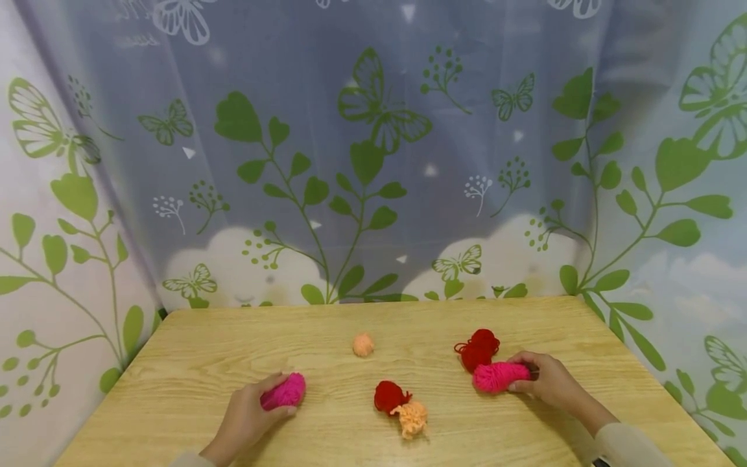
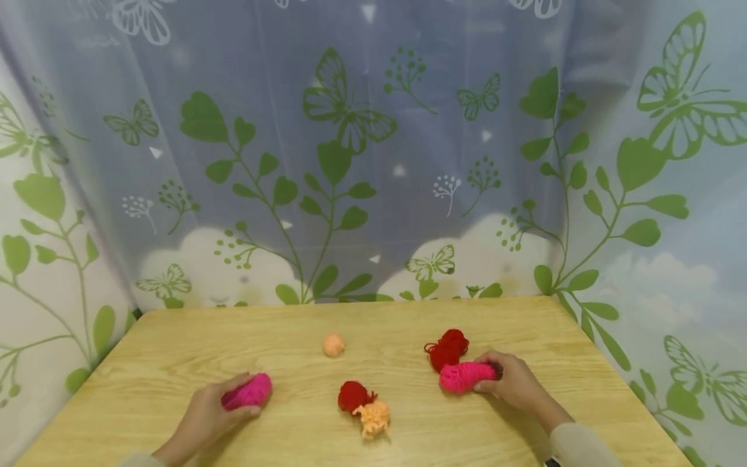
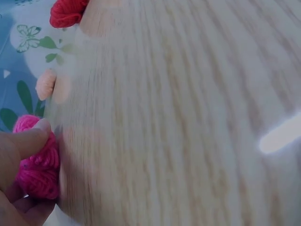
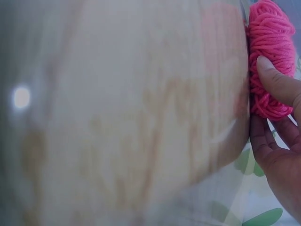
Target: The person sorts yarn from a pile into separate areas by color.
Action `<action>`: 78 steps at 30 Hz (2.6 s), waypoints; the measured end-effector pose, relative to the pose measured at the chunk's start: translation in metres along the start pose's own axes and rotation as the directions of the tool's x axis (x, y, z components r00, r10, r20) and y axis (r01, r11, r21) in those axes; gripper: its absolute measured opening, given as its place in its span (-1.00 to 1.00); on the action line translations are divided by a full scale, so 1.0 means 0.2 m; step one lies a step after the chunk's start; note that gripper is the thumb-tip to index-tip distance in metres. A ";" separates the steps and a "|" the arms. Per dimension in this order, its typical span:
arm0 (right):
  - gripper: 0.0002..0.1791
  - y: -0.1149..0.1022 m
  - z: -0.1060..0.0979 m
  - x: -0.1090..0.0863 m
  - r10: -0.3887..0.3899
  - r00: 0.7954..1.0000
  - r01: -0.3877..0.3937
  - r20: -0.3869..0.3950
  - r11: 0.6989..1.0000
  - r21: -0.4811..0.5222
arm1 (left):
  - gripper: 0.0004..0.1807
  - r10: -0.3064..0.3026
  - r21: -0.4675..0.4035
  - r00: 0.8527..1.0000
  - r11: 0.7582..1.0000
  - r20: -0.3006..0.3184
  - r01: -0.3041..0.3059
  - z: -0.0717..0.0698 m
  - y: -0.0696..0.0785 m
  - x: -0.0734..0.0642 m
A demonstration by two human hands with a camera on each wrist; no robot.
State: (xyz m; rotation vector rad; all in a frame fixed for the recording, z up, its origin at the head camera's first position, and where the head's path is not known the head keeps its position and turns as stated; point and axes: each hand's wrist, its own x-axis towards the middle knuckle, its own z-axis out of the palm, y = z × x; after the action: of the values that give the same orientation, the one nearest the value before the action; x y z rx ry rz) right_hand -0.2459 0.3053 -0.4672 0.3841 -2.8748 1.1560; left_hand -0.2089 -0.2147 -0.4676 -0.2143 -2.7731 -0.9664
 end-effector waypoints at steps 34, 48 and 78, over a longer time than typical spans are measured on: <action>-0.54 -0.33 0.07 0.07 -0.120 0.993 0.118 0.003 0.983 0.138 | -0.38 -0.053 -0.024 0.998 0.998 0.026 0.053 0.01 -0.01 0.00; -0.54 -0.74 0.38 0.16 -0.054 0.998 0.055 -0.010 0.951 0.304 | -0.37 -0.086 -0.023 0.996 0.996 0.031 0.087 0.01 -0.02 0.00; -0.80 -1.12 1.01 0.28 0.069 0.990 -0.010 -0.122 0.903 0.430 | -0.38 0.038 -0.107 0.987 0.994 0.154 -0.021 -0.07 -0.06 0.01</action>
State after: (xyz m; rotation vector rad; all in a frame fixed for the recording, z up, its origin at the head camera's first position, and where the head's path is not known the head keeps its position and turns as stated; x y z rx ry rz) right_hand -0.2326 -0.0011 -0.4545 0.2395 -2.5059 1.7530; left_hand -0.2106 -0.2327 -0.4632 -0.3608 -2.8511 -1.1359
